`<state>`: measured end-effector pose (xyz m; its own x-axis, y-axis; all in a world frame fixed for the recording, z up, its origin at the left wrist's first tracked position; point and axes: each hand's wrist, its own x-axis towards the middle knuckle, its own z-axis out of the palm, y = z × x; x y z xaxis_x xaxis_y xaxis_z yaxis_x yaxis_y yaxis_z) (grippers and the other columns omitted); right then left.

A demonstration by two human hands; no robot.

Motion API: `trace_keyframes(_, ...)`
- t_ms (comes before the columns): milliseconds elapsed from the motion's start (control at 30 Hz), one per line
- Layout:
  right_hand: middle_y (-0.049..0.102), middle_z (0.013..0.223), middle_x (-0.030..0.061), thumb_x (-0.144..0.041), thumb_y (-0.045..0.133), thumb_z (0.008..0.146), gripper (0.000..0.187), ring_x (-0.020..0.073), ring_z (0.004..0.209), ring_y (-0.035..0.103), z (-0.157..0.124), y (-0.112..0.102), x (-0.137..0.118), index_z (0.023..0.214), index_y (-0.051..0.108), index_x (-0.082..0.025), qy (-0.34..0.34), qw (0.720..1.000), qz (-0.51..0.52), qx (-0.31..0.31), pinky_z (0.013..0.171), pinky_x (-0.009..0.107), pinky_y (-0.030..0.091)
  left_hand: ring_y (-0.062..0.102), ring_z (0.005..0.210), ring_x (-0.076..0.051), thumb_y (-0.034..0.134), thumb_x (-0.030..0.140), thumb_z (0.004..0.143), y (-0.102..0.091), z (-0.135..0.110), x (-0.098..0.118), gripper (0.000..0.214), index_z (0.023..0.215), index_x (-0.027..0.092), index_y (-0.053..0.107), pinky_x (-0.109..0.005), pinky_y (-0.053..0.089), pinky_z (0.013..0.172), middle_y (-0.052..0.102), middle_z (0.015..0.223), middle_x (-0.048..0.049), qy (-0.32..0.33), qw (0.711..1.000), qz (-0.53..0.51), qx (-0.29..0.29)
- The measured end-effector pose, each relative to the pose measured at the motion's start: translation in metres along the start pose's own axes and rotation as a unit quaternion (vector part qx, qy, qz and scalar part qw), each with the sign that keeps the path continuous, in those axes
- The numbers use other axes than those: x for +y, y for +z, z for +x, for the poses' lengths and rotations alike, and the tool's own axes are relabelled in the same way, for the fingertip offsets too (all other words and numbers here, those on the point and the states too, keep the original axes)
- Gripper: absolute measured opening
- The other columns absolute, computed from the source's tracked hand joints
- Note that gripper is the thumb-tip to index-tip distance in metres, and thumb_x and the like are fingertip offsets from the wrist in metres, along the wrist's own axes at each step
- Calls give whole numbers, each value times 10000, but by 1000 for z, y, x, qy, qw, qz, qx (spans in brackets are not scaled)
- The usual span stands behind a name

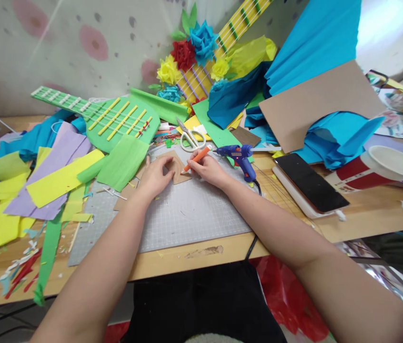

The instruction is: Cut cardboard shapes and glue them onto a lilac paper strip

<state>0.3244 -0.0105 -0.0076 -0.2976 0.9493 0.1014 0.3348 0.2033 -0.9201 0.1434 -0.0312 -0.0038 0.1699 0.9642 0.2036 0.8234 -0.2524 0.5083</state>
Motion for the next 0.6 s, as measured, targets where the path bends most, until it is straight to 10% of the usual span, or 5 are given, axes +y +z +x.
trace_keyframes(600, 525, 571, -33, -317, 473, 762, 122, 103, 530, 481, 3, -8, 5, 729, 450, -201, 27, 997, -23, 68, 528, 229, 362, 553, 1095, -197, 534, 248, 744, -4, -3, 6, 397, 1138, 208, 553, -476, 37, 1123, 607, 1190, -52, 43, 998, -32, -39)
